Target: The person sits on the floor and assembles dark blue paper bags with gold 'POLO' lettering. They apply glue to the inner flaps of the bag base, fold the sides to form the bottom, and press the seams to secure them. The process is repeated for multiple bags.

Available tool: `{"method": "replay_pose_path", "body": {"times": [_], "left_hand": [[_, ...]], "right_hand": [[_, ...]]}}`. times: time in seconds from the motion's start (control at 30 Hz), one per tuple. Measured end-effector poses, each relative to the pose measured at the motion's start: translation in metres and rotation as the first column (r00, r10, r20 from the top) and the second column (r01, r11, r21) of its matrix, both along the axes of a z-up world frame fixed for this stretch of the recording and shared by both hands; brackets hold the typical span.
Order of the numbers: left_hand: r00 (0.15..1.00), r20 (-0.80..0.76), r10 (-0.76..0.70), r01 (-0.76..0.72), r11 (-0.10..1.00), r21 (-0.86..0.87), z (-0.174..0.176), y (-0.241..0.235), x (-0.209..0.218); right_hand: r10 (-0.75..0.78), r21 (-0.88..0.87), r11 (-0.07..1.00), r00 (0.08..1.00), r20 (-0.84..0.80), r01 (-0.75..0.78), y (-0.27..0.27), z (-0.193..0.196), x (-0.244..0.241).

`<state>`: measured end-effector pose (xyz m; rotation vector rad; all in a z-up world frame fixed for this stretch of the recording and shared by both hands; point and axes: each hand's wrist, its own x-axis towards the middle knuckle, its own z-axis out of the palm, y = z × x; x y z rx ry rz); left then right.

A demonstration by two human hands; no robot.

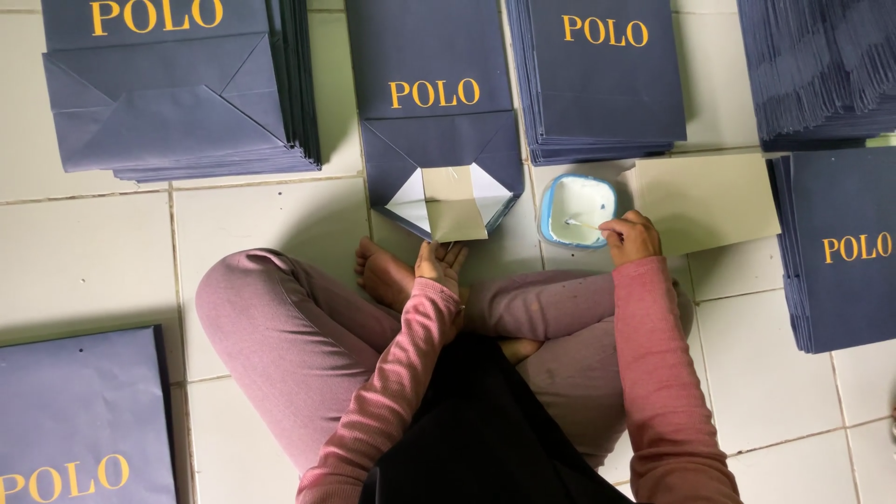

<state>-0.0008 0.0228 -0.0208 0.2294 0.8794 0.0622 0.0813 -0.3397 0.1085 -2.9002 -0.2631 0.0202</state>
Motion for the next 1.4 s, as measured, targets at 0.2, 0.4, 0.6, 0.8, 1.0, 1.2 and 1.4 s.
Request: {"method": "replay_pose_path", "body": {"times": [0.2, 0.4, 0.6, 0.8, 1.0, 1.2, 1.4], "left_hand": [[1.0, -0.019, 0.004, -0.004, 1.0, 0.005, 0.008, 0.0, 0.001], [0.999, -0.014, 0.032, -0.032, 0.999, 0.01, 0.023, 0.001, 0.002], [0.999, -0.026, 0.019, -0.018, 0.999, 0.038, 0.017, -0.004, 0.004], [0.996, -0.058, 0.071, -0.069, 0.997, 0.022, -0.016, -0.015, 0.0], [0.993, -0.089, 0.083, -0.084, 0.996, -0.008, -0.021, -0.022, 0.004], [0.988, -0.105, 0.111, -0.116, 0.993, -0.036, -0.042, -0.034, 0.005], [0.99, -0.105, 0.088, -0.093, 0.995, -0.039, -0.026, -0.031, 0.01]], "right_hand": [[-0.113, 0.132, 0.983, 0.989, -0.095, 0.125, 0.016, 0.043, -0.015], [-0.127, 0.165, 0.975, 0.98, -0.154, 0.152, 0.026, 0.057, -0.022], [-0.063, 0.251, 0.957, 0.95, -0.305, 0.144, 0.031, 0.072, -0.02], [0.067, 0.523, 0.85, 0.975, -0.213, 0.056, 0.104, 0.08, -0.001], [0.31, 0.529, 0.807, 0.951, 0.002, -0.264, 0.226, 0.048, 0.006], [0.427, 0.407, 0.826, 0.904, 0.0, -0.39, 0.273, 0.04, 0.0], [0.451, 0.359, 0.836, 0.892, -0.02, -0.415, 0.278, 0.031, 0.002]]}}
